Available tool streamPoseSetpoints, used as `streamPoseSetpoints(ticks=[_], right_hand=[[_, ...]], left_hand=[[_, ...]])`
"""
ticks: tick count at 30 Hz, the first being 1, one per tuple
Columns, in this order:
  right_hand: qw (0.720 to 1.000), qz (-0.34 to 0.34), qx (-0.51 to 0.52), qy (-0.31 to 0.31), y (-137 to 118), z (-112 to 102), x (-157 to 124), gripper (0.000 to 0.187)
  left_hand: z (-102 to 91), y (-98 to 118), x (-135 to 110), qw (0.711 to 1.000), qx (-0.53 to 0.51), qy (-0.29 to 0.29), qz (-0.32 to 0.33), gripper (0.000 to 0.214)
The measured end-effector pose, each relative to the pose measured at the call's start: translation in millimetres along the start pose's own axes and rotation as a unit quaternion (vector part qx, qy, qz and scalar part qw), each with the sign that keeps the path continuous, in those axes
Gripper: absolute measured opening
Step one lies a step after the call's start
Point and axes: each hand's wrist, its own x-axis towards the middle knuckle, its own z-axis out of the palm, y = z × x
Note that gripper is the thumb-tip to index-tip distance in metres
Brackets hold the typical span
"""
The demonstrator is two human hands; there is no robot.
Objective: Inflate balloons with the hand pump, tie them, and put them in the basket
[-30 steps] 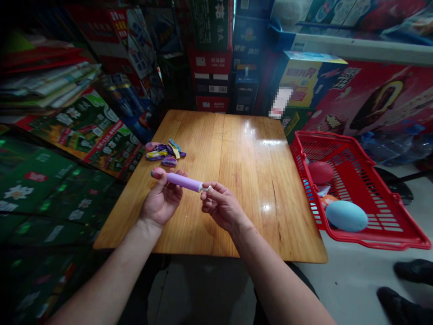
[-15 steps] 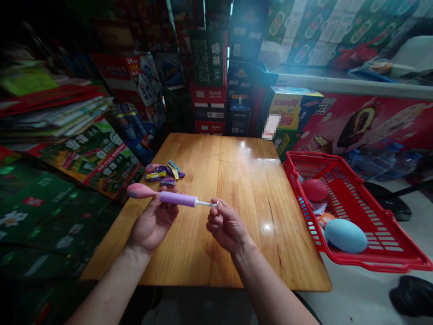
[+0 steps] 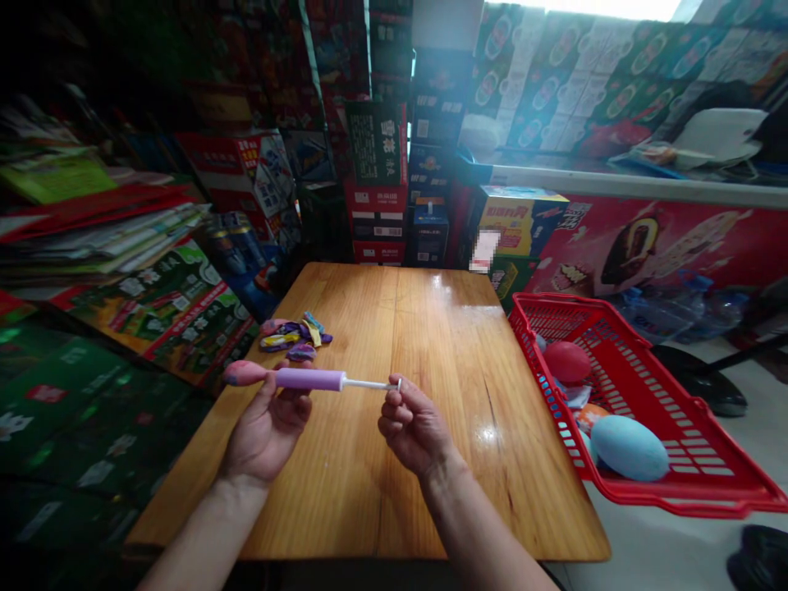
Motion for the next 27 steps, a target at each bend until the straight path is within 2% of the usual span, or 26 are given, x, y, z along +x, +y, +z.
streamPoseSetpoints(ticks=[5, 8, 14, 20, 24, 27], right_hand=[[0.999, 0.023, -0.021, 0.006, 18, -6, 0, 0.027], [0.999, 0.030, -0.007, 0.023, 21, -9, 2, 0.028], [0.996, 0.068, 0.042, 0.049, 8, -11, 4, 0.022], [1.000, 0.007, 0.018, 0.019, -13, -8, -2, 0.017], [0.999, 0.043, -0.009, 0.014, 1, -13, -1, 0.023], [0.998, 0.065, -0.010, 0.015, 16, -16, 0, 0.025]], left_hand=[[-3.2, -25, -8, 0.998, 0.013, -0.004, -0.055, 0.026], [-3.3, -32, -8, 0.998, 0.009, -0.003, -0.058, 0.025], [-2.8, -26, -1, 0.998, 0.025, 0.002, -0.052, 0.024], [-3.9, -7, 4, 0.999, 0.033, -0.005, 0.020, 0.023], [-6.4, -19, -3, 0.997, 0.062, -0.047, -0.019, 0.032], [-9.5, -28, -5, 0.996, 0.060, -0.048, -0.034, 0.032]])
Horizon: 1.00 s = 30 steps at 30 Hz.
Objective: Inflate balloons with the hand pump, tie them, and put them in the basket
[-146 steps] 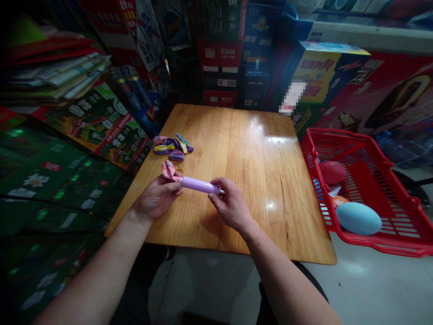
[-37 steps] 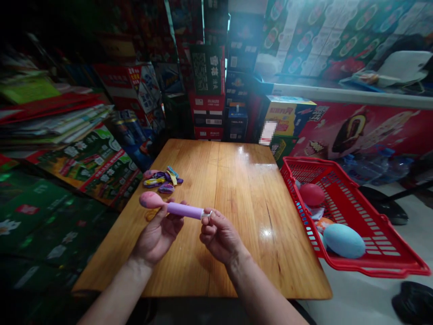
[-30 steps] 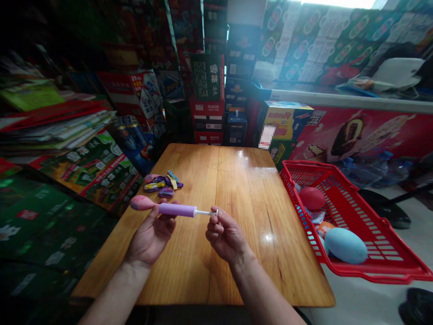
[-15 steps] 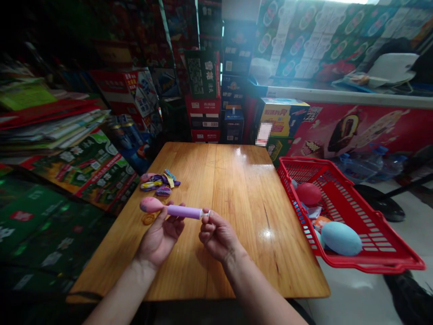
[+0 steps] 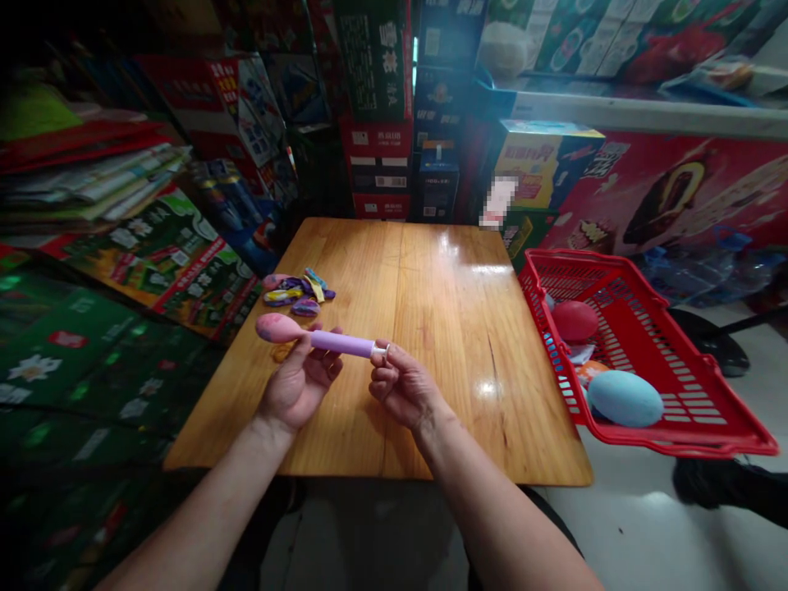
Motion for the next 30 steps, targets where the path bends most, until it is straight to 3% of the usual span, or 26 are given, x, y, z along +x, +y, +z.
streamPoseSetpoints(ticks=[3, 7, 12, 19, 23, 27, 30], right_hand=[[1.000, 0.005, 0.017, 0.001, 5, 0, 1, 0.023], [0.999, 0.008, 0.027, 0.022, -9, 5, -1, 0.016], [0.998, -0.054, 0.014, 0.017, -26, 13, -6, 0.007], [0.999, -0.012, 0.024, 0.018, -3, 8, 0, 0.019], [0.999, -0.014, 0.027, 0.028, -1, 8, 2, 0.015], [1.000, -0.006, 0.014, 0.022, -10, 11, -1, 0.012], [0.999, -0.036, 0.007, 0.017, -21, 13, -4, 0.007]], left_hand=[[-1.2, -2, 2, 1.000, -0.008, 0.004, 0.010, 0.032], [-0.9, 9, 6, 1.000, -0.016, 0.017, 0.006, 0.022], [-1.0, 26, 7, 0.997, -0.011, 0.029, 0.067, 0.020], [3.2, 5, -6, 1.000, 0.023, -0.006, 0.004, 0.031], [1.2, 2, -3, 1.000, 0.015, -0.002, 0.013, 0.029], [-0.5, 15, 3, 0.999, 0.013, 0.022, 0.026, 0.018], [-1.6, 29, 5, 0.998, 0.008, 0.034, 0.054, 0.016]])
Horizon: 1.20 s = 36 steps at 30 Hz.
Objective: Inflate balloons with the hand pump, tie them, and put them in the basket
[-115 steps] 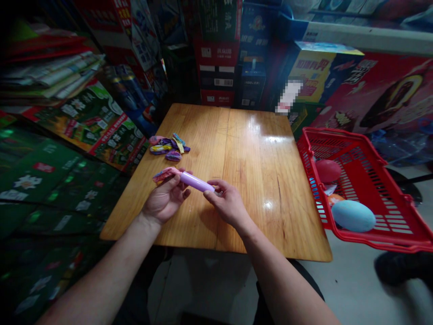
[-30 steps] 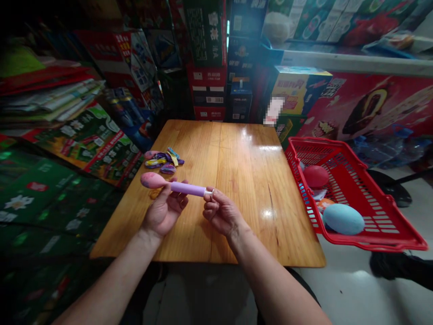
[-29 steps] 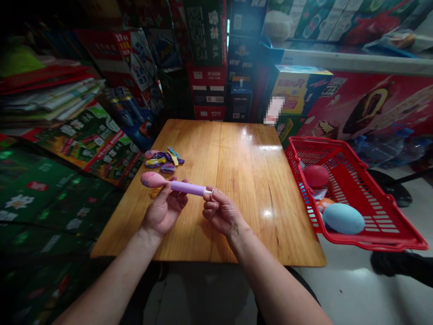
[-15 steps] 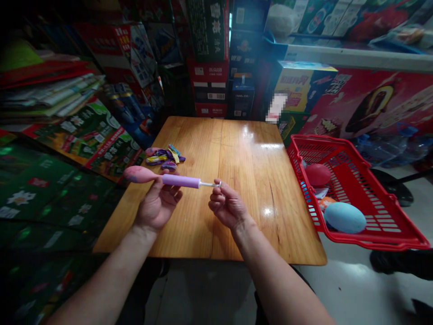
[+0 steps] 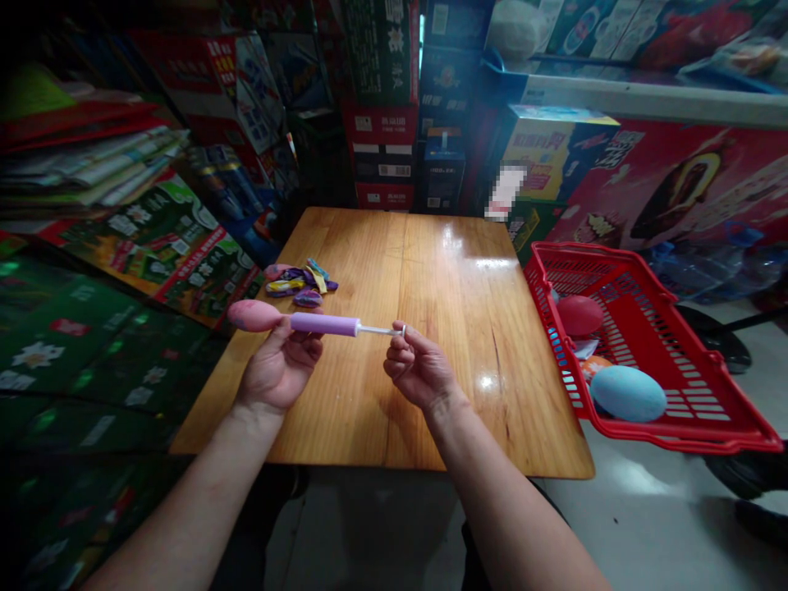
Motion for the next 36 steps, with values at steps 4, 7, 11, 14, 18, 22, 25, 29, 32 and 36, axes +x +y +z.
streamPoseSetpoints(ticks=[4, 7, 11, 14, 18, 22, 25, 29, 32, 36], right_hand=[[1.000, -0.021, -0.007, -0.013, 0, 1, -3, 0.009], [0.999, -0.001, -0.032, -0.017, 10, 1, -3, 0.015], [0.998, -0.027, -0.063, -0.010, 19, 0, 0, 0.016], [0.996, -0.034, -0.076, -0.014, 23, -2, 4, 0.015], [0.997, -0.022, -0.072, -0.031, 28, -3, 5, 0.017], [0.998, -0.017, -0.057, -0.034, 18, 1, 1, 0.015], [0.999, -0.028, -0.038, -0.022, 6, 4, -2, 0.008], [0.999, -0.013, -0.020, -0.030, 7, 1, -3, 0.008], [0.999, 0.021, -0.022, -0.021, 18, -4, 0, 0.016], [0.999, 0.033, -0.007, -0.013, 25, -7, 4, 0.017]], left_hand=[[-1.1, 2, -5, 0.999, 0.019, -0.031, 0.004, 0.017], [-0.7, -10, -13, 0.998, 0.022, -0.031, -0.042, 0.015], [1.1, -20, -15, 0.998, -0.018, -0.005, -0.063, 0.012], [2.9, -21, -12, 0.997, -0.043, 0.013, -0.058, 0.007], [3.7, -19, -7, 0.997, -0.056, 0.028, -0.052, 0.011], [0.2, -3, 1, 0.998, -0.052, 0.032, -0.026, 0.018], [-3.9, 10, 4, 0.998, -0.049, 0.030, 0.019, 0.020], [-4.0, 6, -5, 1.000, -0.008, -0.016, 0.004, 0.024], [0.1, -11, -15, 0.998, 0.003, -0.039, -0.039, 0.024], [4.3, -21, -16, 0.999, -0.009, -0.023, -0.047, 0.022]])
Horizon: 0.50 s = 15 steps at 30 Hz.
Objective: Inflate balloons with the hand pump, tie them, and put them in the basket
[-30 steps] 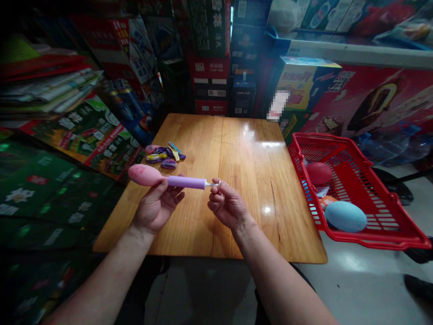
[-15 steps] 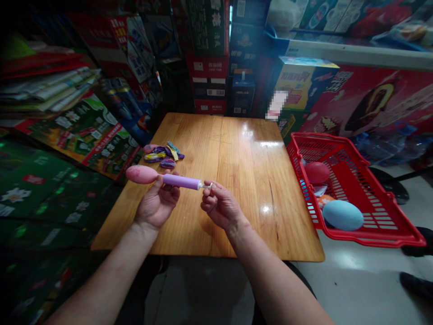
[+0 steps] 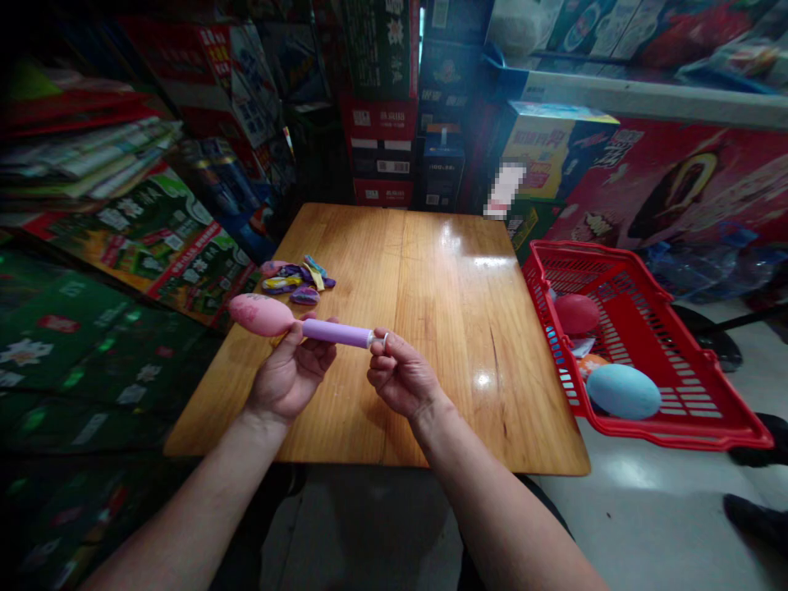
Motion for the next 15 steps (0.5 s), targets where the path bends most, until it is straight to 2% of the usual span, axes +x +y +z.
streamPoseSetpoints(ticks=[4, 9, 12, 15], right_hand=[[1.000, 0.006, 0.012, -0.004, -12, 4, -3, 0.011], [0.999, -0.029, 0.015, -0.021, -27, 8, -9, 0.006], [1.000, -0.020, -0.001, -0.016, -17, 5, -7, 0.007], [1.000, -0.002, -0.018, 0.000, -2, 2, -2, 0.011]], left_hand=[[-3.5, 15, 9, 1.000, 0.003, 0.014, 0.009, 0.022], [-10.7, 34, 12, 0.998, 0.006, 0.008, 0.068, 0.024], [-8.1, 24, 6, 0.999, 0.028, -0.011, 0.041, 0.028], [-3.5, 7, 2, 1.000, 0.024, 0.004, 0.007, 0.027]])
